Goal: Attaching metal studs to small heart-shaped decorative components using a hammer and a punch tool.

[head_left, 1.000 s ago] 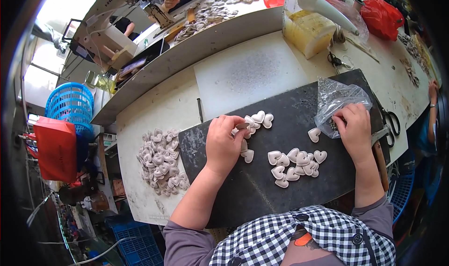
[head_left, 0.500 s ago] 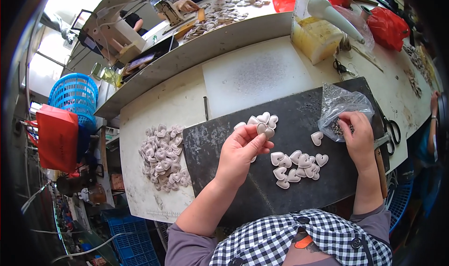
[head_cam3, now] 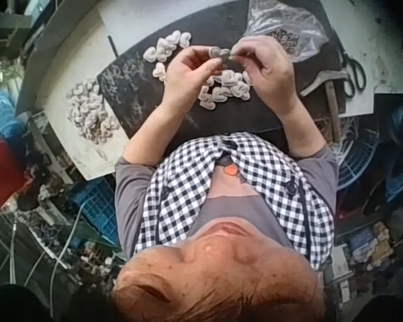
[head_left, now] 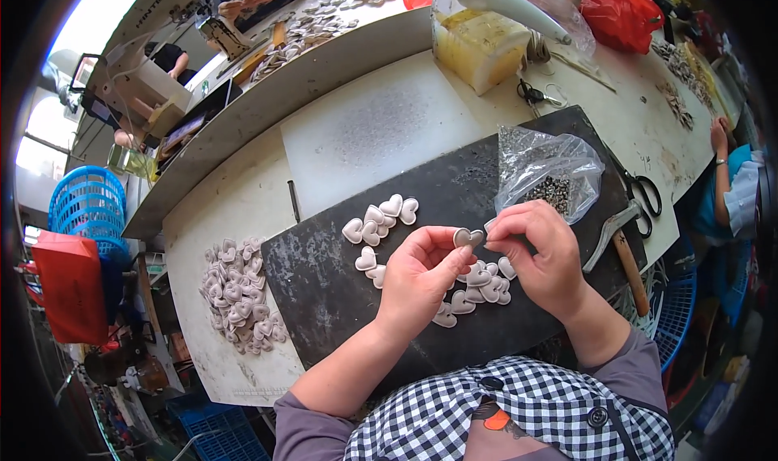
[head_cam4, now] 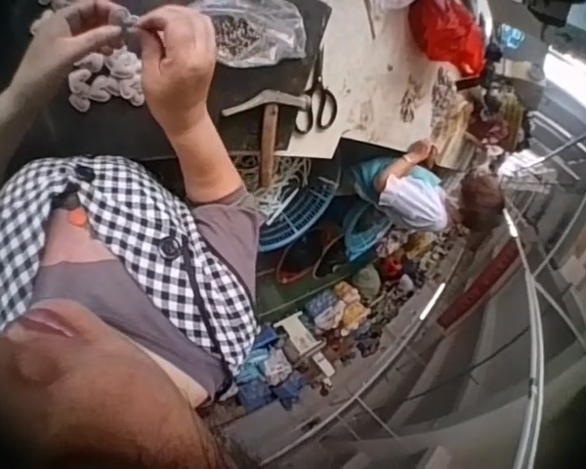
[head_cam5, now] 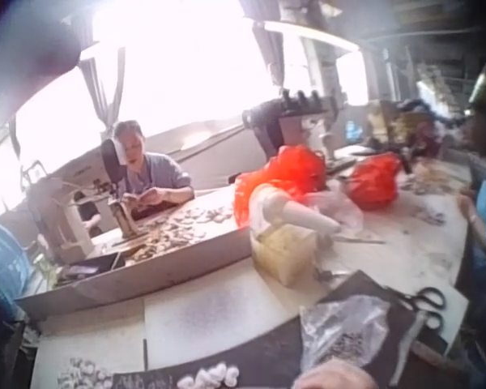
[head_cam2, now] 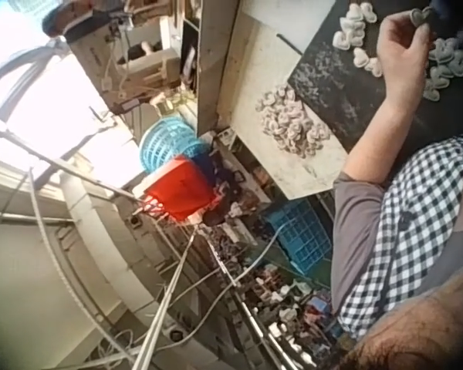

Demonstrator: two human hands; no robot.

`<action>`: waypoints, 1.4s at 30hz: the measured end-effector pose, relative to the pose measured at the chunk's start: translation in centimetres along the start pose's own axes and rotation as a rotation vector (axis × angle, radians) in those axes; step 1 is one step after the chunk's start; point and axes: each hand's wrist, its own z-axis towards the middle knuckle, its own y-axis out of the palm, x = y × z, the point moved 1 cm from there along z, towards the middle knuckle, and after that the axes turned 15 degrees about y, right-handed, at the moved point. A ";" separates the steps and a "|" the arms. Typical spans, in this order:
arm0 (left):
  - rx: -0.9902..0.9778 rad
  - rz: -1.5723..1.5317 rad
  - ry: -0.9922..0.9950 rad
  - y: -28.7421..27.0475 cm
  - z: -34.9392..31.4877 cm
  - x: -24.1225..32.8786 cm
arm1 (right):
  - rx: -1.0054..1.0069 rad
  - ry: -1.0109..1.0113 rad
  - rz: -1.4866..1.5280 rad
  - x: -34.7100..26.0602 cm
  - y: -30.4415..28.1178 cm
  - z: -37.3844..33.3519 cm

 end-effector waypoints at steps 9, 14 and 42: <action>-0.089 0.219 0.132 0.5 -0.6 0.1 | -0.028 0.055 0.026 1.0 1.1 -0.3; -0.051 0.137 0.082 0.7 -0.6 0.4 | -0.093 0.151 0.155 1.6 1.3 -0.4; 0.023 0.056 0.025 0.6 -2.3 -1.3 | -0.102 -0.075 -0.145 0.9 1.8 -1.5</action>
